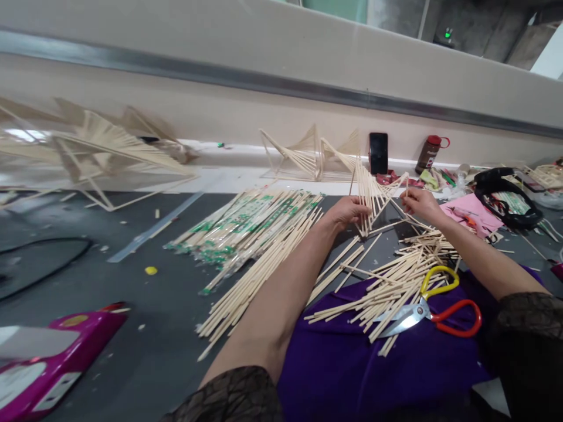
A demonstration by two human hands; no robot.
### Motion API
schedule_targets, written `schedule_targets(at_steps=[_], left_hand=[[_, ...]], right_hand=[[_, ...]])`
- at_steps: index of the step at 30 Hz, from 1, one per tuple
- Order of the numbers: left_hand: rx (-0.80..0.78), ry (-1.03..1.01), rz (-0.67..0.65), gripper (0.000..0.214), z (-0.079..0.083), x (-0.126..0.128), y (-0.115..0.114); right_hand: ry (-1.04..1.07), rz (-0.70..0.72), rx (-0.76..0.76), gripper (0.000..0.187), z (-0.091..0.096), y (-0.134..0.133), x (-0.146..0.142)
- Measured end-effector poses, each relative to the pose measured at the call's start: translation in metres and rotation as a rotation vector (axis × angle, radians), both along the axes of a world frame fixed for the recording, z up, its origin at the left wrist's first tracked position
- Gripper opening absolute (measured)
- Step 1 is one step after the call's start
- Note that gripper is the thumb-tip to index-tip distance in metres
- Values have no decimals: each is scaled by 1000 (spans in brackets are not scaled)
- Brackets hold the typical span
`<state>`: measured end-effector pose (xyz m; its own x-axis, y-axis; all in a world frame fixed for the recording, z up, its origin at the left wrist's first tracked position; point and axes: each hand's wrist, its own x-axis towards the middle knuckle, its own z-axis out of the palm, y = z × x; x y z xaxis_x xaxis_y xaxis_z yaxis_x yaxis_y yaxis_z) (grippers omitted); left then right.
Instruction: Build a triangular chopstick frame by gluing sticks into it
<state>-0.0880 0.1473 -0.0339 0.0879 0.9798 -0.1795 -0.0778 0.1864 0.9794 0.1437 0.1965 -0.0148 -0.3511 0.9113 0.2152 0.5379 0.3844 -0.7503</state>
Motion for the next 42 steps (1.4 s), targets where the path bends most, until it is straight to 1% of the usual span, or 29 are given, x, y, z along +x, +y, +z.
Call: schedule_targets(at_steps=[5,9,13,17,22,27,34,38,42], left_hand=[[-17,-21,66,25,1,7,-1],[-38,-26,107,34,-2,8,0],[-54,-24,125,46,-8,7,1],[-59,-16,140,50,-11,8,0],[-56,6,161,48,-10,9,-2],[-31,41,206,45,-7,11,-3],[10,98,266,34,-3,19,-5],[21,122,273,27,-4,23,-4],[32,138,281,23,-6,25,-2]], right_hand=[[-24,-4,30,11,-1,18,-9],[-41,1,52,12,-4,30,-16],[-58,-8,69,13,-9,37,-18],[-89,-3,111,14,-17,40,-15],[-119,-4,169,16,-21,38,-14],[-145,5,182,20,-15,32,-15],[-198,1,174,24,-9,24,-11],[-245,6,165,30,-3,18,-1],[-233,-2,145,32,4,8,17]])
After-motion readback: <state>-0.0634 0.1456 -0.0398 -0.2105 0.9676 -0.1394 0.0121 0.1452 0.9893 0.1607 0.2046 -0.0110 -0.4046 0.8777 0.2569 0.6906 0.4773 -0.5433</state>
